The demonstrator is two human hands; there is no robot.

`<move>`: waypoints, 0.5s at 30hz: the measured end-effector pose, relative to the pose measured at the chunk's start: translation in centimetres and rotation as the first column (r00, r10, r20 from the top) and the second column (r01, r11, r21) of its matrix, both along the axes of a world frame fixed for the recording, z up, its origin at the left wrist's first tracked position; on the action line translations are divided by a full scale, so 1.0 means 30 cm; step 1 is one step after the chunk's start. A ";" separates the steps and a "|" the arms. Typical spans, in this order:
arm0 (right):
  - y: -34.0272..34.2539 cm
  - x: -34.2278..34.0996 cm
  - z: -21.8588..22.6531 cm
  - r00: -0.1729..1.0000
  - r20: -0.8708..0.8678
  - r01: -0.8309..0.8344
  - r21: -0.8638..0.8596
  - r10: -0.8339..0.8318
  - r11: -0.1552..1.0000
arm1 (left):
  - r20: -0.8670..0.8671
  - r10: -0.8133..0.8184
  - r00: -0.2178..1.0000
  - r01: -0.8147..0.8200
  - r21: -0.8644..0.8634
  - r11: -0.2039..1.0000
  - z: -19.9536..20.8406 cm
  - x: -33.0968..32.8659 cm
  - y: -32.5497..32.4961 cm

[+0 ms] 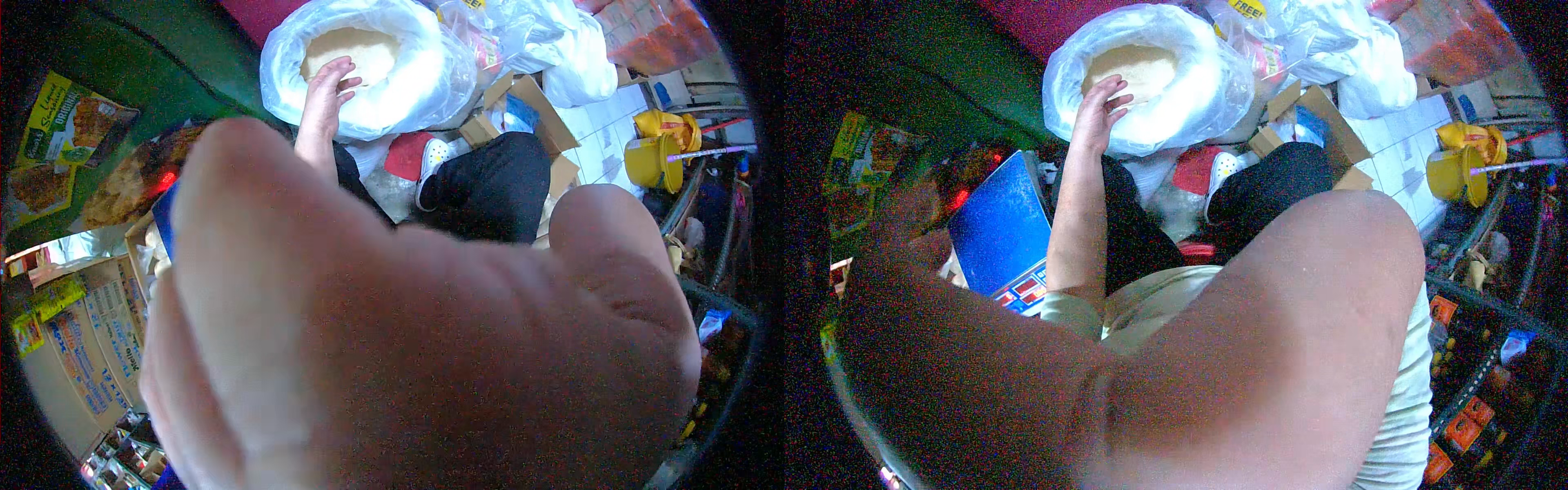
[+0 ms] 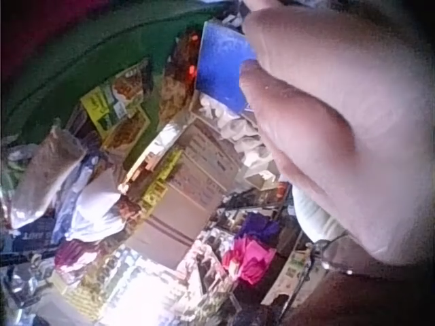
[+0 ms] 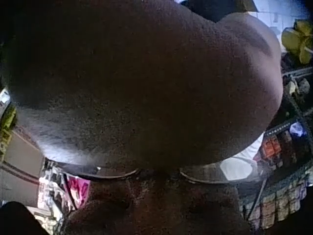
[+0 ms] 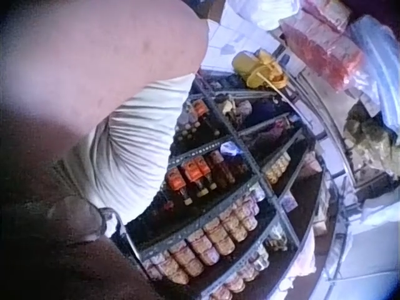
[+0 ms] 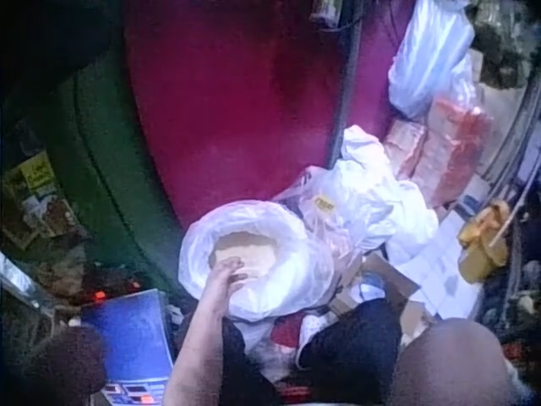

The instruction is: The recorder is scooping a white powder (likely flour or similar ingredient) from a large sack into small plastic bags, weighing them on an electronic scale, and sealing/boxing them.

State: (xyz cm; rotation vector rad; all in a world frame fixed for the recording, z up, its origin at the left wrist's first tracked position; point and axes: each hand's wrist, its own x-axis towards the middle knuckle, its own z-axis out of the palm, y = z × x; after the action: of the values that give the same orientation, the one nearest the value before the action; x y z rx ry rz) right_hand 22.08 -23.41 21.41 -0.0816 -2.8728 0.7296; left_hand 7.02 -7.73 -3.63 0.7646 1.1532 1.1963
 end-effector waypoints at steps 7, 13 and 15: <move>0.028 -0.007 -0.026 0.999 0.001 -0.037 -0.056 0.037 0.998 | -0.021 -0.018 1.000 0.018 0.005 1.000 0.007 0.008 -0.001; 0.018 0.012 -0.010 0.998 -0.012 -0.068 -0.087 0.068 0.994 | -0.033 -0.043 0.999 0.044 0.015 0.999 0.006 0.009 -0.001; 0.018 0.019 -0.009 0.997 -0.016 -0.072 -0.096 0.071 0.993 | -0.049 -0.051 0.997 0.052 0.011 0.999 0.004 0.010 -0.001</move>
State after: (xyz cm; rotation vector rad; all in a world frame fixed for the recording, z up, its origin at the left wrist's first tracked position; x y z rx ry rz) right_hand 22.65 -22.86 21.14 0.0127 -2.8406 0.8798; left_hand 7.32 -7.75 -3.51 0.8317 1.1605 1.1482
